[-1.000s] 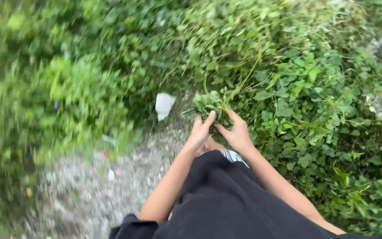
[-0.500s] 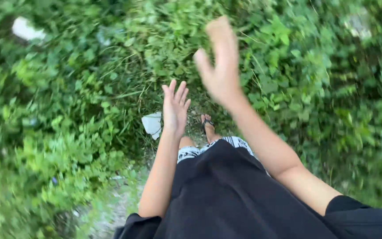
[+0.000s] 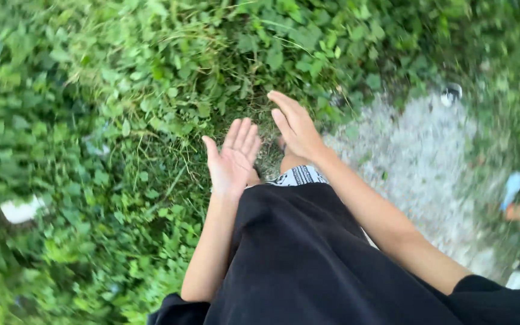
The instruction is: Picking weeds and small plants from a grassy outdoor area by hand.
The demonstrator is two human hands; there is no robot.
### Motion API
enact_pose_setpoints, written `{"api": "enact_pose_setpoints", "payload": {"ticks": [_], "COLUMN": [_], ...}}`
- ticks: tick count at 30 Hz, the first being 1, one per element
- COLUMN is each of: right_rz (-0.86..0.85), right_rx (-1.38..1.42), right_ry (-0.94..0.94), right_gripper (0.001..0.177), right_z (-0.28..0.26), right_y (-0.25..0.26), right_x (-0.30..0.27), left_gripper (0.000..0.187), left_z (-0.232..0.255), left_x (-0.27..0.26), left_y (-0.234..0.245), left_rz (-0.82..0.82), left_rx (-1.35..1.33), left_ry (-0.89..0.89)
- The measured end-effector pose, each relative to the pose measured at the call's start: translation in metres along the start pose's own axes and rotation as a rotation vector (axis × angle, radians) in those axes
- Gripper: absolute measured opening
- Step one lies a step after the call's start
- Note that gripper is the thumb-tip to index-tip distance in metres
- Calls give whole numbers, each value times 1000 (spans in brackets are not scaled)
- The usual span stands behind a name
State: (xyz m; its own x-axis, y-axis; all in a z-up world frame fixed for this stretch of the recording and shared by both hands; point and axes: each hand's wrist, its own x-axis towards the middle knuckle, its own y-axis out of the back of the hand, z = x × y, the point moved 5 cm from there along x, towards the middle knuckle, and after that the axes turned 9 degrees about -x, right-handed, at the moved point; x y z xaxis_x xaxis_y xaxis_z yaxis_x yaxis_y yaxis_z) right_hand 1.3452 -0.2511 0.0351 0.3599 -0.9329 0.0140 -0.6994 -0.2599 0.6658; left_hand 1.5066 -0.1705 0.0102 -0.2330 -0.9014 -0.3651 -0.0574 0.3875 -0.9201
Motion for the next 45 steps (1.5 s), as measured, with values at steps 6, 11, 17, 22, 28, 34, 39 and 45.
{"api": "enact_pose_setpoints", "payload": {"ticks": [6, 11, 17, 22, 28, 34, 39, 45], "right_rz": [188, 435, 689, 784, 1074, 1590, 1643, 1733], "right_rx": [-15, -124, -70, -301, -440, -283, -370, -284], "right_ry": [38, -64, -248, -316, -514, -741, -1190, -1470], "right_gripper": [56, 60, 56, 50, 55, 64, 36, 27], "right_z": [-13, 37, 93, 116, 149, 142, 152, 193], "right_y": [-6, 118, 258, 302, 357, 398, 387, 374], "right_x": [-88, -136, -268, -383, -526, -666, -714, -751], "left_gripper": [99, 105, 99, 97, 94, 119, 93, 68], "left_z": [-75, -184, -364, -539, -671, -762, -827, -913], "left_x": [31, 32, 54, 10, -68, -112, -99, -65], "left_y": [36, -8, -26, 15, 34, 4, 40, 104], "left_rz": [350, 180, -116, -87, -266, -276, -239, -219], "left_rx": [453, 399, 349, 619, 839, 551, 614, 929], "left_ry": [140, 542, 816, 910, 1299, 1974, 2107, 2057]}}
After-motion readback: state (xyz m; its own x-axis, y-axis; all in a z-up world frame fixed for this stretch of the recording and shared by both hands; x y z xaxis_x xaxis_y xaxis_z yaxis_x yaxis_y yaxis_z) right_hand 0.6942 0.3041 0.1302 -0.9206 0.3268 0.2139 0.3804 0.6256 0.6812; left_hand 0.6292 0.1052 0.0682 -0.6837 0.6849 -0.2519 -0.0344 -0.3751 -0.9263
